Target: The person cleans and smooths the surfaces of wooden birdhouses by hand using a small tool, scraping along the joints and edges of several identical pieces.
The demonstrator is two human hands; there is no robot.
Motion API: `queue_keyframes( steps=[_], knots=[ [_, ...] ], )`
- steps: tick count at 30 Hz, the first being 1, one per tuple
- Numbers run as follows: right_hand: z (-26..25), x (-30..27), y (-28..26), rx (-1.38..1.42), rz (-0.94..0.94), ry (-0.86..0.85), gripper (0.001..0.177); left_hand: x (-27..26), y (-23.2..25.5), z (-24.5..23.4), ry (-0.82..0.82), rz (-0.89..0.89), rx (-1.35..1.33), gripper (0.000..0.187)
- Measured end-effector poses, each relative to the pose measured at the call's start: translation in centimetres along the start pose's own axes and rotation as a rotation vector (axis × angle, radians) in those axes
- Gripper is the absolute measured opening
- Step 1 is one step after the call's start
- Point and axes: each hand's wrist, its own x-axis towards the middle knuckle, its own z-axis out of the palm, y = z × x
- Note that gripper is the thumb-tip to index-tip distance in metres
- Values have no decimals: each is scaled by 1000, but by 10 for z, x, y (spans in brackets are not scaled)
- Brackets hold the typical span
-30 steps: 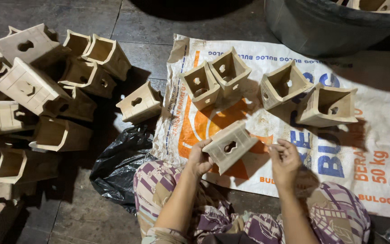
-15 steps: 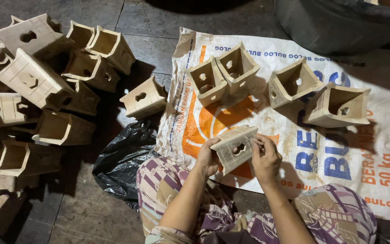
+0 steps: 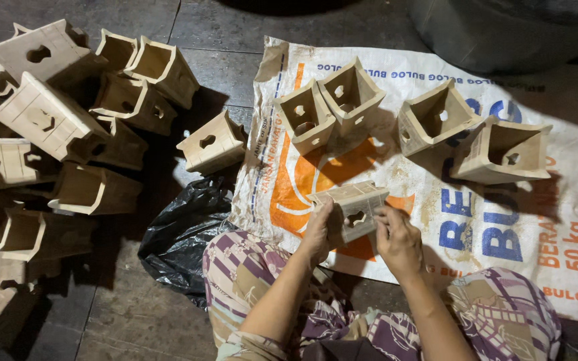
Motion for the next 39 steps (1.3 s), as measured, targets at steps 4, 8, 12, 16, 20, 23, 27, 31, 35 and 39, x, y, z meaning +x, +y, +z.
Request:
queue_keyframes(
  steps=[4,8,12,16,20,23,27,31,35,39],
  knots=[
    [-4,-16,7,-4,34,-49,27,-8,6,6,22,-21,43,38],
    [-20,-31,-9,-74,101,-192,37,-1,11,6,30,-61,-39,40],
    [-53,-5,-69,-9,250,-120,35,-28,52,34,48,-149,-134,82],
    [-20,16,-69,165,196,17,33,-19,42,23,31,-153,-159,87],
    [19,24,-69,254,106,79,31,-25,46,32,1,-139,-153,84],
    [35,28,-71,259,73,108,29,-28,49,35,-21,-131,-138,85],
    [44,29,-71,139,2,138,28,-17,40,23,-54,-132,-156,85],
    [48,32,-65,57,-81,140,26,-10,32,18,-70,-119,-152,85],
    [41,26,-65,42,-117,23,28,-17,36,22,-54,-118,-159,86],
    [35,4,-51,94,-54,-91,28,-30,44,31,-16,-145,-146,96]
  ],
)
